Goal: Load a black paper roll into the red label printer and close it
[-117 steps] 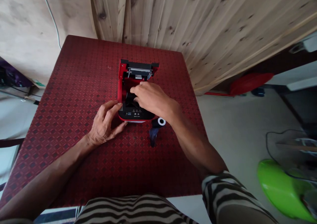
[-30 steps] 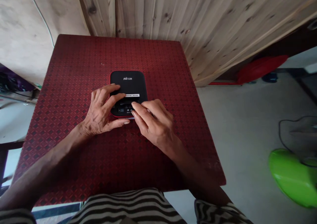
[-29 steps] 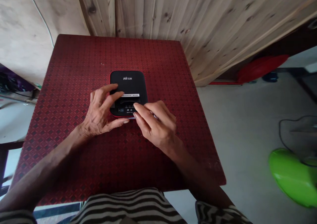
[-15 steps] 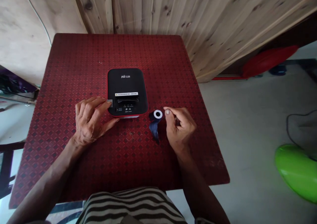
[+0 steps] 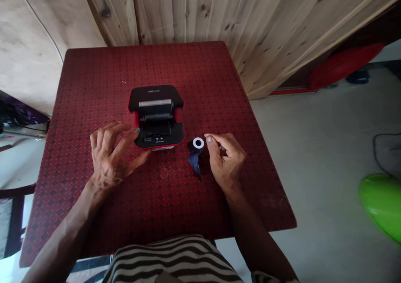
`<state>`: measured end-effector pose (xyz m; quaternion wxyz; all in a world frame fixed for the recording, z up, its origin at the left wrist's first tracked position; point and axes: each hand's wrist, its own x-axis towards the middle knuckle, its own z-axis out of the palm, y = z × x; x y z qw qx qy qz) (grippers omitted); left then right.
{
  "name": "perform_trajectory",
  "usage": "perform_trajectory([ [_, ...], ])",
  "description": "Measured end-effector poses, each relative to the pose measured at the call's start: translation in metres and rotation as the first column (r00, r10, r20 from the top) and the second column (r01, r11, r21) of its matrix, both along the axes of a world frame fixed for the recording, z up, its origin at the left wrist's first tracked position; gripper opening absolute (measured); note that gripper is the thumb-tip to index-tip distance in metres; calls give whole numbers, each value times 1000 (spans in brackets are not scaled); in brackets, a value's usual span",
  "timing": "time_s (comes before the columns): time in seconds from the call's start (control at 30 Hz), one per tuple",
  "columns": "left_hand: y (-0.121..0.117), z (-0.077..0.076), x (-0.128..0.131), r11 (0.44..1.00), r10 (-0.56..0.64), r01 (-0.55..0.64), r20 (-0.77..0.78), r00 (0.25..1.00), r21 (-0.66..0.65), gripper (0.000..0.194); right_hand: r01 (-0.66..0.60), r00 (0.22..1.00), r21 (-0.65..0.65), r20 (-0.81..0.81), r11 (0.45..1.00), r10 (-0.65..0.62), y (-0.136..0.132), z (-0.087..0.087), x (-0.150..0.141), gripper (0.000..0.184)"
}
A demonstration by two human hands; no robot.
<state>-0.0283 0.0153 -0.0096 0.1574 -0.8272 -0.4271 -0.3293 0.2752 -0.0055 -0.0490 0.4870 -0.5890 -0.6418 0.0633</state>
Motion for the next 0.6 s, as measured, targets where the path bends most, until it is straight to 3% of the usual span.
perform_trajectory([
  [0.2, 2, -15, 1, 999, -15, 19, 90, 996, -40, 54, -23, 999, 16, 31, 1000, 23, 3, 15, 3, 14],
  [0.33, 3, -29, 5, 997, -47, 55, 164, 985, -46, 65, -210, 966, 49, 166, 976, 200, 23, 47, -2, 18],
  [0.43, 3, -38, 7, 996, -63, 76, 210, 976, -54, 71, -369, 871, -1, 349, 929, 346, 54, 67, -21, 25],
  [0.5, 2, -42, 8, 995, -56, 74, 236, 970, -70, 75, -424, 772, -143, 460, 894, 440, 78, 75, -39, 29],
  [0.6, 0, -47, 8, 993, -62, 84, 250, 966, -79, 81, -394, 594, -408, 571, 824, 567, 105, 84, -68, 29],
])
